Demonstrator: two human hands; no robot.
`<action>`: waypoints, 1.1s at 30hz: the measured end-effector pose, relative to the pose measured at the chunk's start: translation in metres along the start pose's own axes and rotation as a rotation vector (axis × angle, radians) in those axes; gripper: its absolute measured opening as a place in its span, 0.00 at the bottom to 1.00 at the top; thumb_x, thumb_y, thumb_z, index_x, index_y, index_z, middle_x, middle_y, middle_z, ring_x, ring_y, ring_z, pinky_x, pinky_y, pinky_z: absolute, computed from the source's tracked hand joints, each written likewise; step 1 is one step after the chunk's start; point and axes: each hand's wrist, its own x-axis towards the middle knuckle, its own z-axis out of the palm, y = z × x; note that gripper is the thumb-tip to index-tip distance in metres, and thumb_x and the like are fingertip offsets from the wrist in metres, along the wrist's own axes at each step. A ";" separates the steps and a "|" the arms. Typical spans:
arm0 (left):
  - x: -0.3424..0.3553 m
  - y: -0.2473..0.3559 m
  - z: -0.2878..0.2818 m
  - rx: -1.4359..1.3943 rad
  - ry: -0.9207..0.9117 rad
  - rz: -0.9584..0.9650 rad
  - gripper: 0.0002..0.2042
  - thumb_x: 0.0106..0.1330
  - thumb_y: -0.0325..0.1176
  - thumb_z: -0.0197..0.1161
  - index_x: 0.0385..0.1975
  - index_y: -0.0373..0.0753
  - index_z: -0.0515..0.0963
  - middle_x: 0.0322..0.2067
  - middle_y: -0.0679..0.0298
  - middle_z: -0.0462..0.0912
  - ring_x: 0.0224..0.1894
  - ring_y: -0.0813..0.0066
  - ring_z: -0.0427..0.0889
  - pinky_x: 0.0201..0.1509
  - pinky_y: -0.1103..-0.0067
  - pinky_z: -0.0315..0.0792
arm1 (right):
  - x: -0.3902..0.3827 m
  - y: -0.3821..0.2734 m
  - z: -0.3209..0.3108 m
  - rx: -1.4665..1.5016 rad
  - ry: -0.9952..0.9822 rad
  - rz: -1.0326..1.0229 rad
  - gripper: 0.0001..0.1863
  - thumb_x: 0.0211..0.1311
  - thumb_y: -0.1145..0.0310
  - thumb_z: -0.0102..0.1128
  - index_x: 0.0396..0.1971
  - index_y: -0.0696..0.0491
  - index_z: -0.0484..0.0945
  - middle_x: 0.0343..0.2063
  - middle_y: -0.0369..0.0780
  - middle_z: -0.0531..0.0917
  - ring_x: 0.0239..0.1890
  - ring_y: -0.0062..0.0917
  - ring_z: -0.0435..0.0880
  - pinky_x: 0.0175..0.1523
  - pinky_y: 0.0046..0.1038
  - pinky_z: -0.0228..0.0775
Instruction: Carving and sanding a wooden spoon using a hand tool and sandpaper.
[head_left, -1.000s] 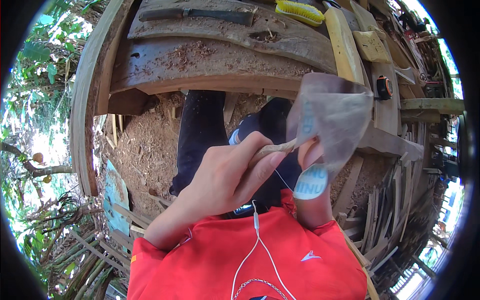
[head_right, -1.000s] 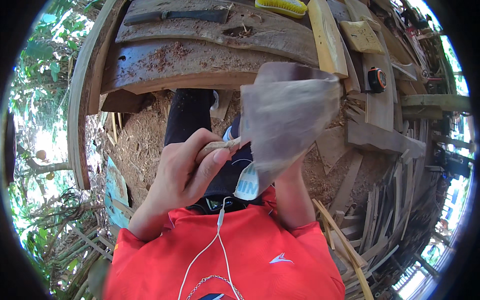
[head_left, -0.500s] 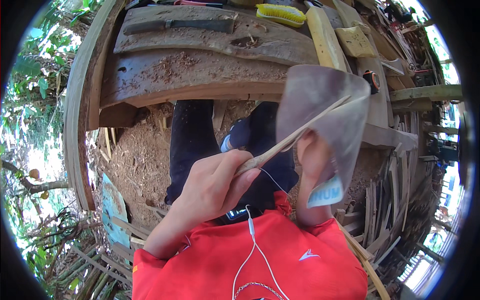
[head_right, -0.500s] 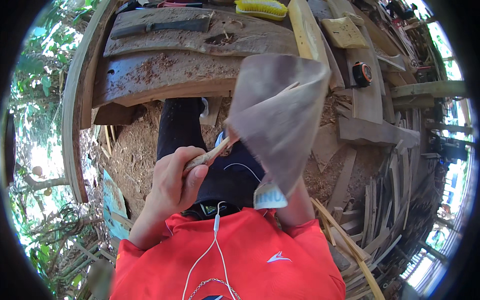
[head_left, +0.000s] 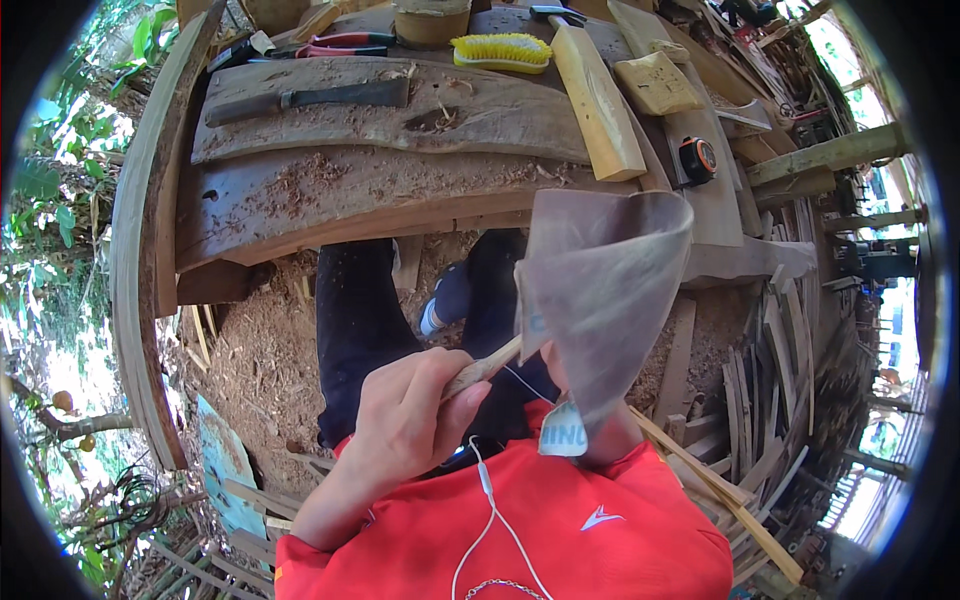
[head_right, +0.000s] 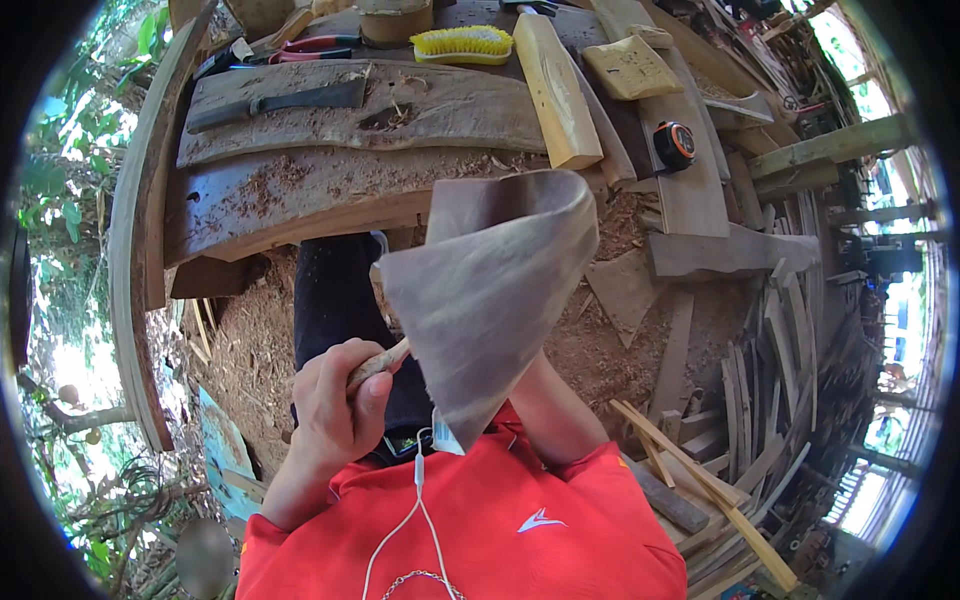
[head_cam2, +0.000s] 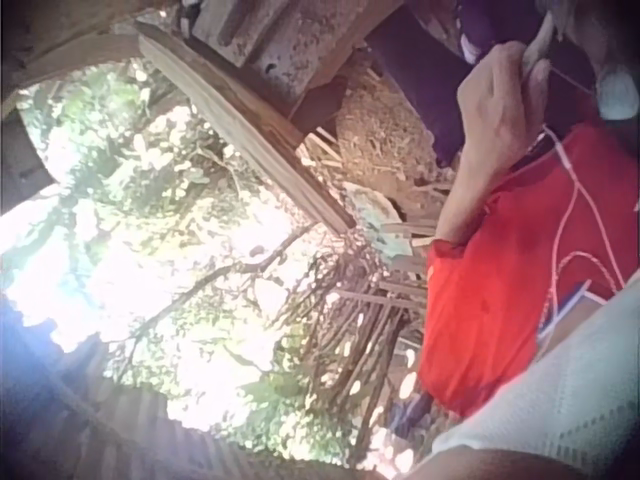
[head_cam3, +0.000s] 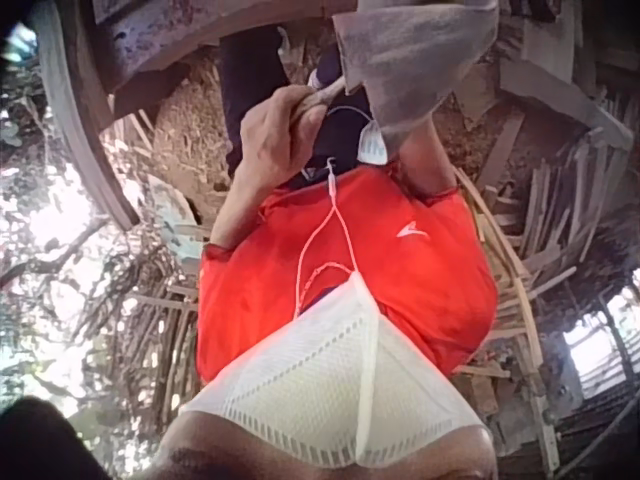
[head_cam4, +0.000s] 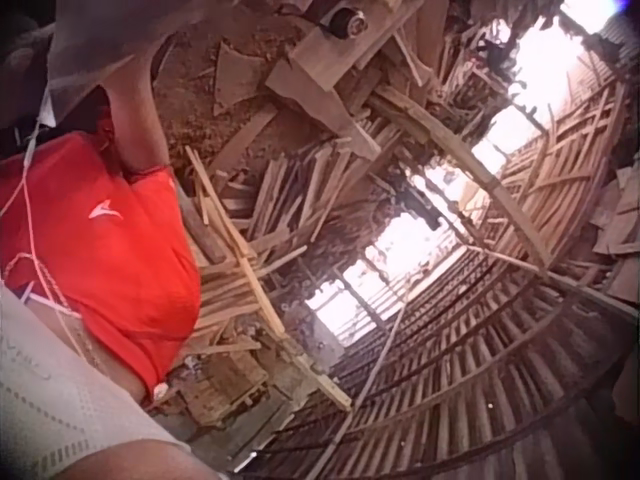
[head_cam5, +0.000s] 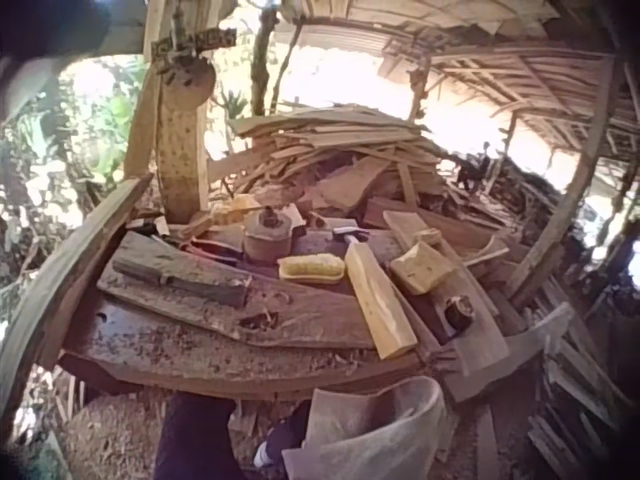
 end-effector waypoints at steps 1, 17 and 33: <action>0.002 0.001 0.002 -0.002 -0.001 0.005 0.10 0.62 0.29 0.66 0.38 0.32 0.74 0.25 0.59 0.77 0.22 0.62 0.78 0.24 0.73 0.71 | 0.003 -0.003 0.004 0.005 0.004 0.001 0.18 0.60 0.65 0.63 0.46 0.57 0.71 0.33 0.42 0.76 0.34 0.34 0.79 0.43 0.32 0.75; -0.002 0.007 0.017 -0.036 0.035 -0.005 0.09 0.64 0.28 0.65 0.39 0.32 0.74 0.26 0.58 0.79 0.22 0.62 0.79 0.25 0.73 0.71 | -0.015 0.021 -0.023 0.131 0.025 0.029 0.21 0.60 0.69 0.63 0.51 0.57 0.68 0.37 0.41 0.77 0.37 0.30 0.79 0.45 0.30 0.76; -0.002 -0.015 0.018 0.119 0.129 0.105 0.14 0.59 0.28 0.69 0.41 0.33 0.74 0.24 0.58 0.72 0.22 0.61 0.74 0.23 0.70 0.68 | -0.031 0.031 -0.025 0.328 -0.020 0.080 0.25 0.60 0.72 0.63 0.56 0.57 0.65 0.41 0.40 0.78 0.41 0.27 0.80 0.46 0.29 0.78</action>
